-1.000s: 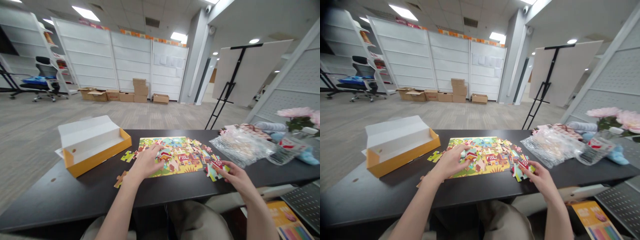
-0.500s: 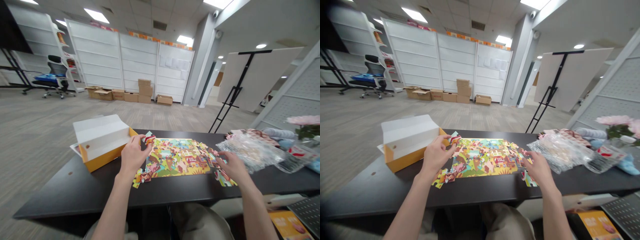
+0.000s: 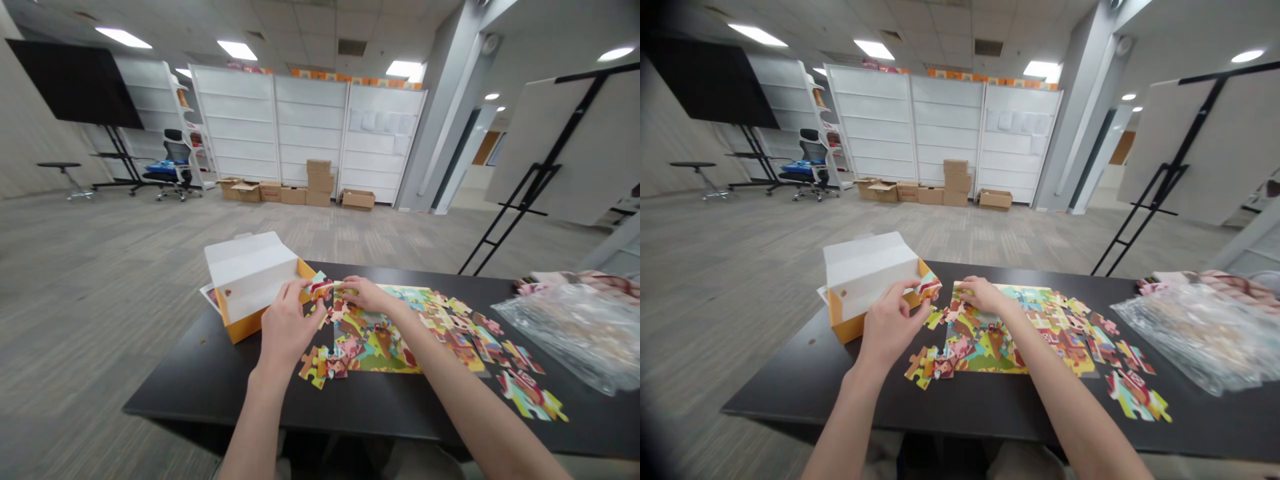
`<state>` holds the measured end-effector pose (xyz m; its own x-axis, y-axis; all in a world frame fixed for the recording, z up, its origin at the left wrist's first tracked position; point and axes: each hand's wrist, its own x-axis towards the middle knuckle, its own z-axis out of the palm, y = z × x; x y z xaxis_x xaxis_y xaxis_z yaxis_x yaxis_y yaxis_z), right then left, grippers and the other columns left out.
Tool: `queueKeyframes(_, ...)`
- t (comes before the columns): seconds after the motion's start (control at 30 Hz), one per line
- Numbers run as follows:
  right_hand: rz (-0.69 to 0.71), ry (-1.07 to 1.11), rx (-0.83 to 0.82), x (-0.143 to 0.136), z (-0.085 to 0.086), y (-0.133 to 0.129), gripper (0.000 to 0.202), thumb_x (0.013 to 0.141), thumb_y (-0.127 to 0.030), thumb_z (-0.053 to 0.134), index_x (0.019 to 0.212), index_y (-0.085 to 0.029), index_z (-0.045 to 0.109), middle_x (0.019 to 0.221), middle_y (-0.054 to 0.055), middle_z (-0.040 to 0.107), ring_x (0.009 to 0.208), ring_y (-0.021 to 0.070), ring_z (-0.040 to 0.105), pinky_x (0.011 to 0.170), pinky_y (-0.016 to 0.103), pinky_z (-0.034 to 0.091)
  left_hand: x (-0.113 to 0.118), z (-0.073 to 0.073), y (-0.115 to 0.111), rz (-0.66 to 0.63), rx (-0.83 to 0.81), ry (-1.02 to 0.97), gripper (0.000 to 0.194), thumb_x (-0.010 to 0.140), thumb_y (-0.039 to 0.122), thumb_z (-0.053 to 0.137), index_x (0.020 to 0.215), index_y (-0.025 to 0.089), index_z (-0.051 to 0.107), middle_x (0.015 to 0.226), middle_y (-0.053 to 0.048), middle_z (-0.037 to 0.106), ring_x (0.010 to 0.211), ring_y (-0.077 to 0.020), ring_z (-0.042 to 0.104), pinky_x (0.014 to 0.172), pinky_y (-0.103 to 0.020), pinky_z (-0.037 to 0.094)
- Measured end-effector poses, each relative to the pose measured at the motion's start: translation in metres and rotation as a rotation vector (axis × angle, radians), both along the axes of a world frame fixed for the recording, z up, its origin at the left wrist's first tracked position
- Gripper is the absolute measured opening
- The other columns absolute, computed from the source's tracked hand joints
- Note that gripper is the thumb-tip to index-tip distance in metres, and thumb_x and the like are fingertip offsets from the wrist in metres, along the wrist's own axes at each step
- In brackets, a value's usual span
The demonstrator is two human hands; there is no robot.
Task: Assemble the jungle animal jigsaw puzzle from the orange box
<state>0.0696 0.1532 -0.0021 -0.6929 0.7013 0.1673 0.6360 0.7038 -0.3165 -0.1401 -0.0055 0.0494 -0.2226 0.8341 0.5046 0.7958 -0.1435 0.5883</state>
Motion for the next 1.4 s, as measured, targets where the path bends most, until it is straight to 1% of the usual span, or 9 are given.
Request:
queueKeyframes(0.1, 0.026, 0.005, -0.014, 0.007, -0.001, -0.001, 0.028, 0.095, -0.026, 0.058, 0.117, -0.023, 0.075, 0.124, 0.012, 0.068, 0.110, 0.0256, 0.066, 0.101, 0.038, 0.047, -0.001, -0.002, -0.004, -0.020, -0.019, 0.015, 0.033, 0.084, 0.033, 0.062, 0.115, 0.022, 0.064, 0.084, 0.000, 0.066, 0.063, -0.0140, 0.060, 0.066, -0.027, 0.044)
queueKeyframes(0.37, -0.071, 0.024, -0.060, 0.054, 0.006, -0.014, 0.025, 0.089, -0.014, 0.059, 0.105, -0.019, 0.078, 0.112, 0.012, 0.070, 0.102, 0.0241, 0.067, 0.097, 0.037, 0.049, 0.006, -0.006, -0.010, -0.057, -0.127, 0.046, 0.032, 0.087, 0.033, 0.062, 0.117, 0.024, 0.064, 0.100, -0.004, 0.070, 0.081, -0.0195, 0.068, 0.069, -0.029, 0.048)
queueKeyframes(0.67, -0.102, 0.101, -0.052, 0.086, 0.003, -0.033, 0.021, 0.087, -0.016, 0.059, 0.098, -0.019, 0.077, 0.106, 0.010, 0.072, 0.099, 0.0230, 0.066, 0.096, 0.036, 0.049, 0.038, -0.014, 0.006, -0.171, -0.203, 0.151, 0.040, 0.083, 0.027, 0.064, 0.123, 0.026, 0.060, 0.122, -0.006, 0.070, 0.099, -0.0249, 0.070, 0.082, -0.033, 0.051)
queueKeyframes(0.77, -0.122, 0.103, -0.071, 0.093, 0.005, -0.037, 0.021, 0.085, -0.015, 0.060, 0.095, -0.019, 0.078, 0.105, 0.009, 0.072, 0.098, 0.0228, 0.067, 0.096, 0.035, 0.050, 0.048, -0.011, 0.024, -0.181, -0.223, 0.215, 0.043, 0.081, 0.026, 0.065, 0.124, 0.026, 0.059, 0.114, -0.005, 0.072, 0.095, -0.0251, 0.071, 0.080, -0.033, 0.051)
queueKeyframes(0.9, -0.151, 0.059, -0.115, 0.100, 0.011, -0.040, 0.022, 0.082, -0.013, 0.062, 0.095, -0.019, 0.079, 0.105, 0.009, 0.073, 0.095, 0.0231, 0.069, 0.093, 0.035, 0.051, 0.058, -0.009, 0.071, -0.302, -0.222, 0.285, 0.046, 0.080, 0.028, 0.065, 0.125, 0.025, 0.058, 0.116, -0.006, 0.072, 0.103, -0.0270, 0.070, 0.083, -0.034, 0.051)
queueKeyframes(1.0, -0.176, 0.033, -0.140, 0.104, 0.013, -0.041, 0.023, 0.081, -0.012, 0.063, 0.095, -0.020, 0.080, 0.105, 0.009, 0.073, 0.094, 0.0236, 0.069, 0.092, 0.035, 0.051, 0.065, -0.018, 0.112, -0.457, -0.326, 0.283, 0.053, 0.075, 0.029, 0.070, 0.126, 0.025, 0.059, 0.116, -0.005, 0.073, 0.104, -0.0273, 0.070, 0.086, -0.036, 0.052)
queueKeyframes(1.1, -0.189, 0.029, -0.136, 0.105, 0.013, -0.042, 0.025, 0.079, -0.010, 0.063, 0.095, -0.020, 0.080, 0.104, 0.009, 0.073, 0.094, 0.0242, 0.069, 0.091, 0.034, 0.051, 0.070, -0.032, 0.141, -0.540, -0.363, 0.282, 0.052, 0.070, 0.025, 0.074, 0.121, 0.023, 0.062, 0.110, -0.005, 0.075, 0.105, -0.0254, 0.070, 0.088, -0.033, 0.054)
queueKeyframes(1.27, -0.222, -0.025, -0.127, 0.099, 0.019, -0.049, 0.026, 0.078, -0.007, 0.062, 0.096, -0.017, 0.078, 0.102, 0.010, 0.072, 0.095, 0.0236, 0.067, 0.091, 0.032, 0.049, 0.069, -0.055, 0.154, -0.560, -0.342, 0.224, 0.047, 0.077, 0.024, 0.068, 0.123, 0.020, 0.061, 0.120, -0.008, 0.073, 0.111, -0.0233, 0.069, 0.096, -0.032, 0.053)
queueKeyframes(1.4, -0.243, -0.047, -0.137, 0.096, 0.025, -0.055, 0.027, 0.079, -0.005, 0.059, 0.097, -0.017, 0.077, 0.103, 0.009, 0.071, 0.097, 0.0224, 0.066, 0.090, 0.029, 0.047, 0.063, -0.062, 0.154, -0.543, -0.333, 0.204, 0.044, 0.079, 0.023, 0.065, 0.122, 0.021, 0.062, 0.125, -0.009, 0.072, 0.118, -0.0247, 0.067, 0.101, -0.034, 0.051)
